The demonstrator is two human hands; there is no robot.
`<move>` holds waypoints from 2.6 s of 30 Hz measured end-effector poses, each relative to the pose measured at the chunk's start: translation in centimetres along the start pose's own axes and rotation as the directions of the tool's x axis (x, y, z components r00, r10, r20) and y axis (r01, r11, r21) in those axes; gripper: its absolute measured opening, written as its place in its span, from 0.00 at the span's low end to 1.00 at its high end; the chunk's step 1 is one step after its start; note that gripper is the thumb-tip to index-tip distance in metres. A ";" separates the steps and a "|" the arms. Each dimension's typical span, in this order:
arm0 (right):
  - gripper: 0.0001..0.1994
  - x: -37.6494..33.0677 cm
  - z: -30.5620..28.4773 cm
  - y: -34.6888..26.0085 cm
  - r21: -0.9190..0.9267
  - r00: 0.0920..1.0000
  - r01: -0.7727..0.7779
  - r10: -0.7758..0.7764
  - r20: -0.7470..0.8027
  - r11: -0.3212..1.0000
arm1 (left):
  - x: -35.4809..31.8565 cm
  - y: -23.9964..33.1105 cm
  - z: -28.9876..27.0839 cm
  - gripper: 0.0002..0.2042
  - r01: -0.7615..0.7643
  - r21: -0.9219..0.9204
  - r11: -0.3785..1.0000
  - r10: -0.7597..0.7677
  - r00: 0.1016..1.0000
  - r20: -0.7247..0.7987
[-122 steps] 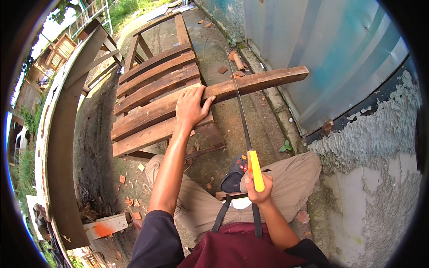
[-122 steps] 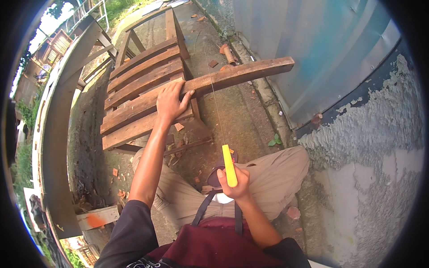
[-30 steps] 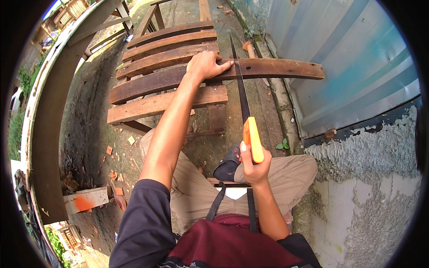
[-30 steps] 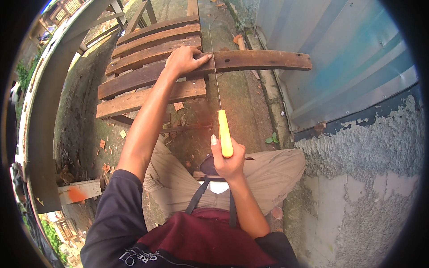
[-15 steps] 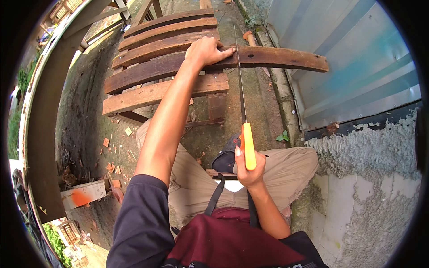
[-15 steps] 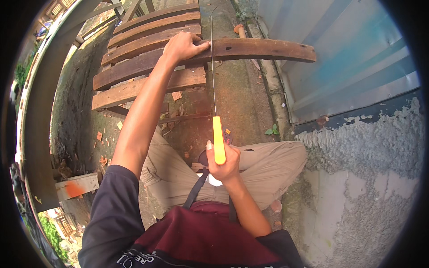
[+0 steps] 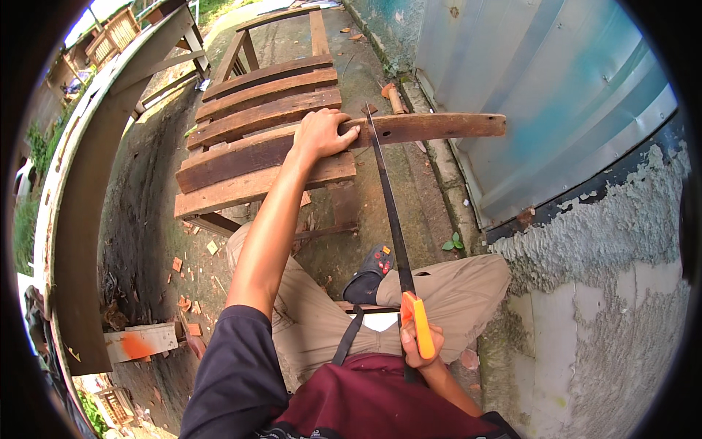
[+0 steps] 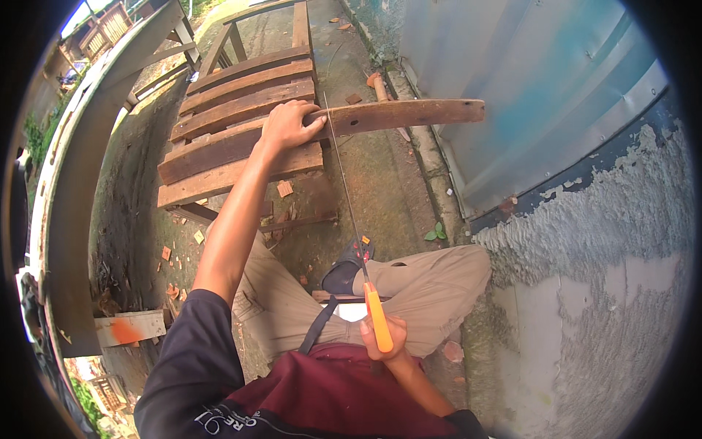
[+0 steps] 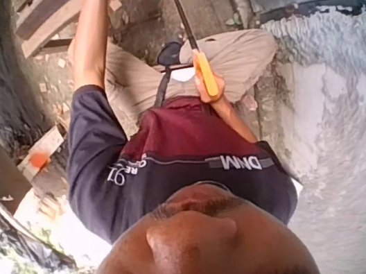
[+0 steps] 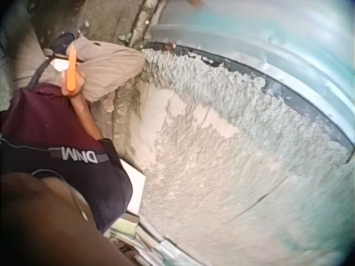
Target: The person uses a hand saw to cut a wooden plank resting on a pallet. They hold the plank steady with one hand while sawing with the other, continuing the cut through the duration of the clip.
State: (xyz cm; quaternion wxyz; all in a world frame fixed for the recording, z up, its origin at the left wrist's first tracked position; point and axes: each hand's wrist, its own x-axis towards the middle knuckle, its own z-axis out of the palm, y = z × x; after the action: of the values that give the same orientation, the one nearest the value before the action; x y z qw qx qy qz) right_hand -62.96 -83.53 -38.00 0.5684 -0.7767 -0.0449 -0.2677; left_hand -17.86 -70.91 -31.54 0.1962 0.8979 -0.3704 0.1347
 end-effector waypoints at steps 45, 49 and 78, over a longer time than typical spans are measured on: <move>0.24 12.1 4.5 -2.1 -0.011 0.970 -0.221 0.218 -0.108 0.975 | -5.2 2.9 3.0 0.27 0.173 0.188 0.967 -0.112 0.948 -0.298; 0.17 14.8 5.2 -3.5 -0.036 0.971 -0.203 0.196 -0.134 0.979 | -5.1 2.9 2.8 0.26 0.161 0.187 0.969 -0.098 0.947 -0.307; 0.10 9.6 3.1 -6.4 -0.095 0.950 -0.307 0.299 -0.087 0.947 | -5.2 3.1 2.7 0.26 0.170 0.173 0.970 -0.124 0.961 -0.248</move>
State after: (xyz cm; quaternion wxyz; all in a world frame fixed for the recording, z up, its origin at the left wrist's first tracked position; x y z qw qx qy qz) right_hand -56.00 -80.75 -28.64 0.5614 -0.7937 0.1099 -0.2068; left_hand -23.42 -70.95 -35.20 0.1607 0.9153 -0.2618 0.2605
